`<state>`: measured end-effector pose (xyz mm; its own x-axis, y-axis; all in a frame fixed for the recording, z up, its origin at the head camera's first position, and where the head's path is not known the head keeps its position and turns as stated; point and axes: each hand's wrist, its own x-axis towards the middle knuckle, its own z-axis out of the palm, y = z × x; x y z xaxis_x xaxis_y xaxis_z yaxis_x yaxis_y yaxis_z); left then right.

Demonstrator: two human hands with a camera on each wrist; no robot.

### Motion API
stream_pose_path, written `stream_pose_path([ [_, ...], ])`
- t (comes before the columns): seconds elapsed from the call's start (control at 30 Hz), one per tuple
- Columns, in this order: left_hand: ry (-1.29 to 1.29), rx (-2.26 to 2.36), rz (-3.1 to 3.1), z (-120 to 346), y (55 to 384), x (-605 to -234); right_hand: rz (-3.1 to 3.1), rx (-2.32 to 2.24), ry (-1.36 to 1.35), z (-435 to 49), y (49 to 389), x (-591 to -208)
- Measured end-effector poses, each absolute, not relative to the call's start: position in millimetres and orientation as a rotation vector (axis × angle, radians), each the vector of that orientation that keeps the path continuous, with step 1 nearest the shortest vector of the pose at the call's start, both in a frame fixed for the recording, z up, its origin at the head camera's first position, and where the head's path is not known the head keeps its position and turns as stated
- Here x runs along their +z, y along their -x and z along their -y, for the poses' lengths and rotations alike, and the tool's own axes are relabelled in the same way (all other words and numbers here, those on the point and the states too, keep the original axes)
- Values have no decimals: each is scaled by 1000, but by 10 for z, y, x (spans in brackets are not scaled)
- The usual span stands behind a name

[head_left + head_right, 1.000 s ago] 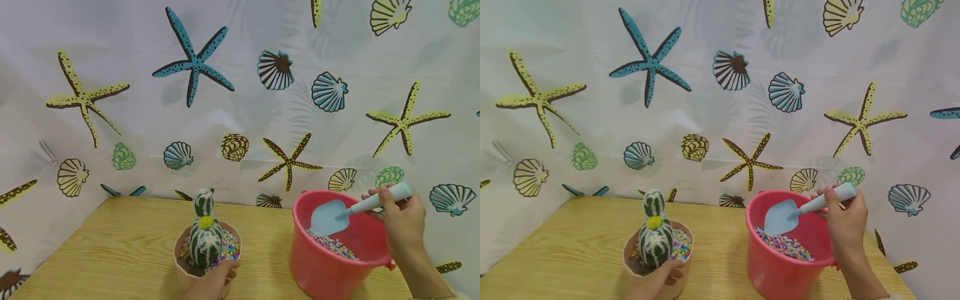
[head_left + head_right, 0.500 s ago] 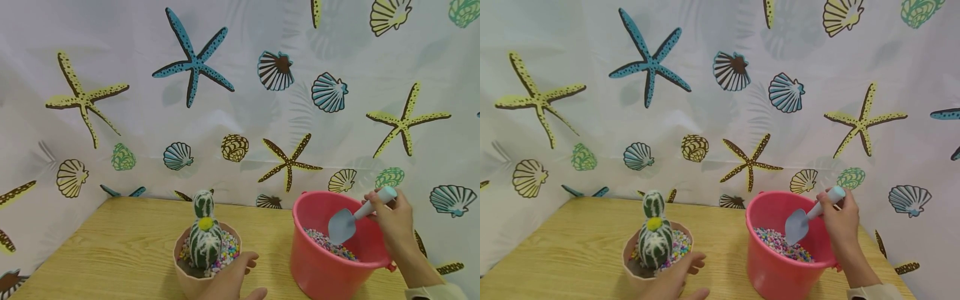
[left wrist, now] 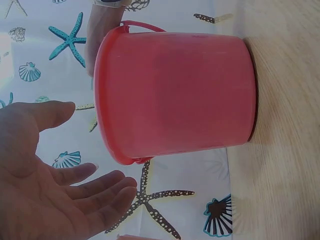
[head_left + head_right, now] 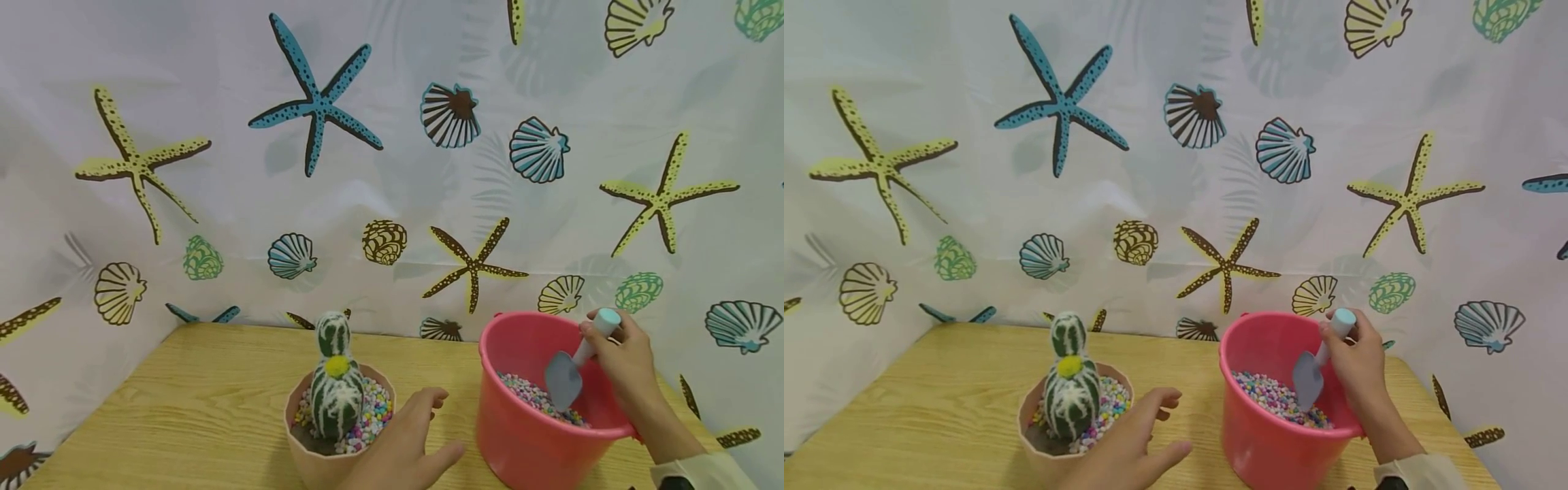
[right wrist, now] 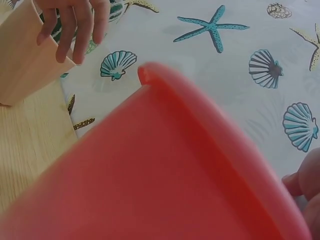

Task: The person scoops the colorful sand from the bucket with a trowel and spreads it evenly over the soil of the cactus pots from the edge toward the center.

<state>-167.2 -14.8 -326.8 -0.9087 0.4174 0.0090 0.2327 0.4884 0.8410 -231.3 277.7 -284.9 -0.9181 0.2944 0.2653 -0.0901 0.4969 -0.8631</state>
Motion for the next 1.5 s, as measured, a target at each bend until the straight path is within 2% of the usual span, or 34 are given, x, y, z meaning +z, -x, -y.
stream_pose_path([
  [0.43, -652, 1429, -2636, -47, 1820, -3286, 2540, 1413, 134, -2813, 2328, -2883],
  [0.97, -697, 1443, -2720, -172, 2001, -3271, 2603, 1023, 75, -2866, 2239, -2859],
  [1.5, -761, 1466, -2647, -351, 2164, -3251, 2553, 940, 190, -2838, 2224, -2865],
])
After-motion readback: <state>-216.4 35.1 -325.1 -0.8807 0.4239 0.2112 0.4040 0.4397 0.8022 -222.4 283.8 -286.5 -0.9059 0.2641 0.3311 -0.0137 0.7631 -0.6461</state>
